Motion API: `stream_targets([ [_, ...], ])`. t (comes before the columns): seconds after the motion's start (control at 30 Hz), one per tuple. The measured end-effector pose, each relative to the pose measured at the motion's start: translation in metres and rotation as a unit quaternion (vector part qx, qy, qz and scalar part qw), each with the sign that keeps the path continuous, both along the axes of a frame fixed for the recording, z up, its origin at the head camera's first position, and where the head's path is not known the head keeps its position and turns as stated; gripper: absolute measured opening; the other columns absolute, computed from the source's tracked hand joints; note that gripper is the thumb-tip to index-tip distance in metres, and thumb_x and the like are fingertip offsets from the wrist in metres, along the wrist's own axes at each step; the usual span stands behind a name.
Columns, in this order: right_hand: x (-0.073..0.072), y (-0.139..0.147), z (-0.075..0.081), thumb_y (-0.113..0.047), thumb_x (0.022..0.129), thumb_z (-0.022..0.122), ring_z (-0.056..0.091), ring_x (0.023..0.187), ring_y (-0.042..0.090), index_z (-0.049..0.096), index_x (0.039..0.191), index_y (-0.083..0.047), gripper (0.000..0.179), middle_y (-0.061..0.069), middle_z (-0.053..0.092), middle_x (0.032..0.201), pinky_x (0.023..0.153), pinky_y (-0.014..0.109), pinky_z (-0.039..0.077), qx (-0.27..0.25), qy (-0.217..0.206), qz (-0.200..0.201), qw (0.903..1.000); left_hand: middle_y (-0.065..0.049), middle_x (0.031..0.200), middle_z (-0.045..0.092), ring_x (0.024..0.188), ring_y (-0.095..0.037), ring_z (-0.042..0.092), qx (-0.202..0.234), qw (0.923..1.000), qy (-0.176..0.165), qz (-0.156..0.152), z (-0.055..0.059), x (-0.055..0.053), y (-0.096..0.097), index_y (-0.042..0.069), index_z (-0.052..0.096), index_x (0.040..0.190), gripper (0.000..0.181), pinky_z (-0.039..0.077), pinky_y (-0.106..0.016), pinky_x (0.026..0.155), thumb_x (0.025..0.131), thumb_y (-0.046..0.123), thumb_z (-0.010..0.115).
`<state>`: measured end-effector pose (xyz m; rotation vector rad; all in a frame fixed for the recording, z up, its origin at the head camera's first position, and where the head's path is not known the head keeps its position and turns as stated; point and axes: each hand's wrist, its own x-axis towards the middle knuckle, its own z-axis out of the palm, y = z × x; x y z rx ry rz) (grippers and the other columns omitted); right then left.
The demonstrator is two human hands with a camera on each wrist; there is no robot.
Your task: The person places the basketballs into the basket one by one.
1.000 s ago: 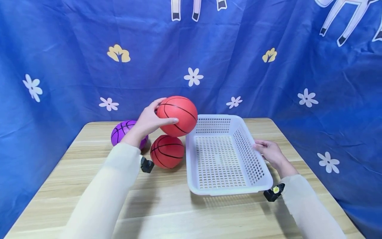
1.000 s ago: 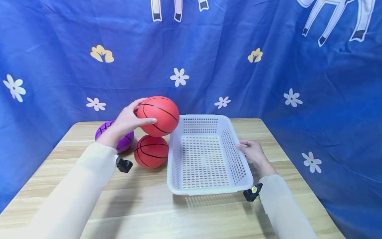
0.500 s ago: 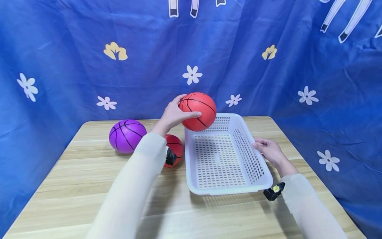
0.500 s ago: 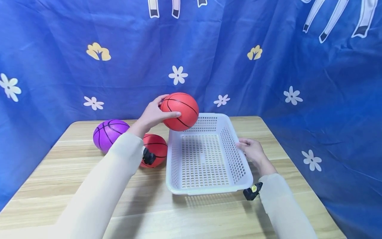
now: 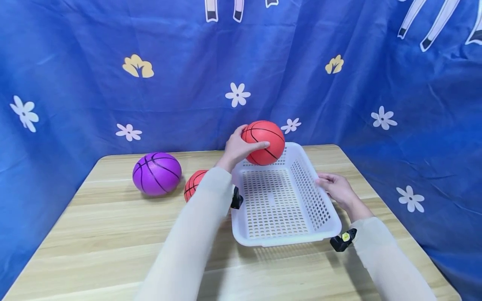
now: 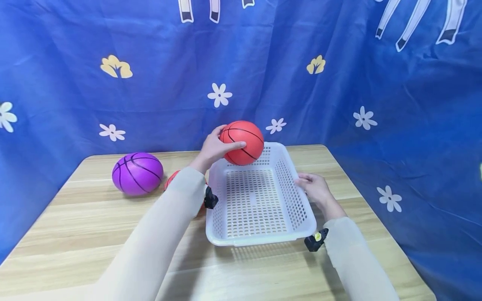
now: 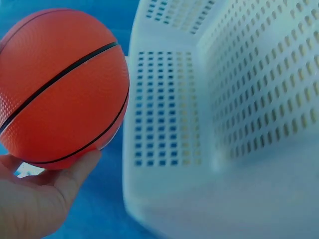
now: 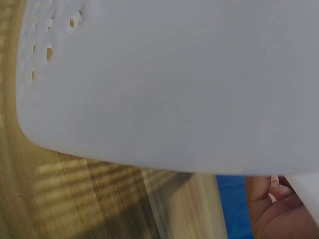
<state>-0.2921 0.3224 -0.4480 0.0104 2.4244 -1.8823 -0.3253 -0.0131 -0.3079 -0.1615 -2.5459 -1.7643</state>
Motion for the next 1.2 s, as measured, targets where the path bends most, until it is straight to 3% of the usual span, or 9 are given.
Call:
stream_targets([
  [0.27, -0.010, 0.005, -0.014, -0.042, 0.071, 0.064, 0.058, 0.088, 0.023, 0.054, 0.116, -0.018, 0.052, 0.005, 0.059, 0.103, 0.067, 0.036, 0.049, 0.004, -0.001, -0.024, 0.9997, 0.000, 0.122, 0.041, 0.104, -0.017, 0.042, 0.032, 0.9994, -0.014, 0.006, -0.027, -0.002, 0.028, 0.020, 0.026, 0.134, 0.100, 0.048, -0.033, 0.069, 0.052, 0.054, 0.074],
  [0.57, -0.007, 0.004, -0.009, -0.042, 0.072, 0.065, 0.057, 0.089, 0.026, 0.052, 0.119, -0.014, 0.056, 0.010, 0.057, 0.106, 0.067, 0.037, 0.049, -0.005, 0.005, -0.016, 0.9999, 0.000, 0.117, 0.045, 0.102, -0.016, 0.043, -0.004, 0.9998, -0.007, 0.017, -0.057, 0.001, 0.053, 0.017, 0.032, 0.129, 0.092, 0.046, -0.035, 0.074, 0.055, 0.053, 0.073],
  [0.83, -0.006, 0.001, -0.007, -0.042, 0.071, 0.065, 0.058, 0.089, 0.024, 0.051, 0.119, -0.015, 0.057, 0.009, 0.057, 0.106, 0.066, 0.036, 0.049, 0.000, 0.005, -0.016, 0.9999, 0.002, 0.115, 0.046, 0.101, -0.013, 0.044, -0.008, 0.9999, -0.011, 0.007, -0.067, 0.002, 0.063, 0.016, 0.034, 0.127, 0.089, 0.045, -0.031, 0.074, 0.056, 0.050, 0.074],
  [0.97, -0.005, 0.001, -0.005, -0.045, 0.067, 0.066, 0.058, 0.088, 0.024, 0.053, 0.116, -0.015, 0.059, 0.008, 0.058, 0.104, 0.066, 0.037, 0.049, -0.008, 0.002, -0.022, 0.9997, 0.000, 0.117, 0.045, 0.103, -0.014, 0.043, -0.032, 0.9991, -0.030, 0.001, -0.069, 0.003, 0.064, 0.015, 0.030, 0.130, 0.092, 0.044, -0.030, 0.075, 0.057, 0.050, 0.073],
  [1.2, -0.006, 0.002, -0.007, -0.039, 0.072, 0.066, 0.058, 0.087, 0.026, 0.053, 0.117, -0.013, 0.053, 0.010, 0.058, 0.103, 0.066, 0.037, 0.049, -0.013, 0.006, -0.020, 0.9997, -0.006, 0.122, 0.041, 0.106, -0.018, 0.041, -0.081, 0.9945, -0.064, -0.015, -0.072, 0.005, 0.068, 0.012, 0.023, 0.133, 0.098, 0.043, -0.036, 0.079, 0.057, 0.052, 0.072],
])
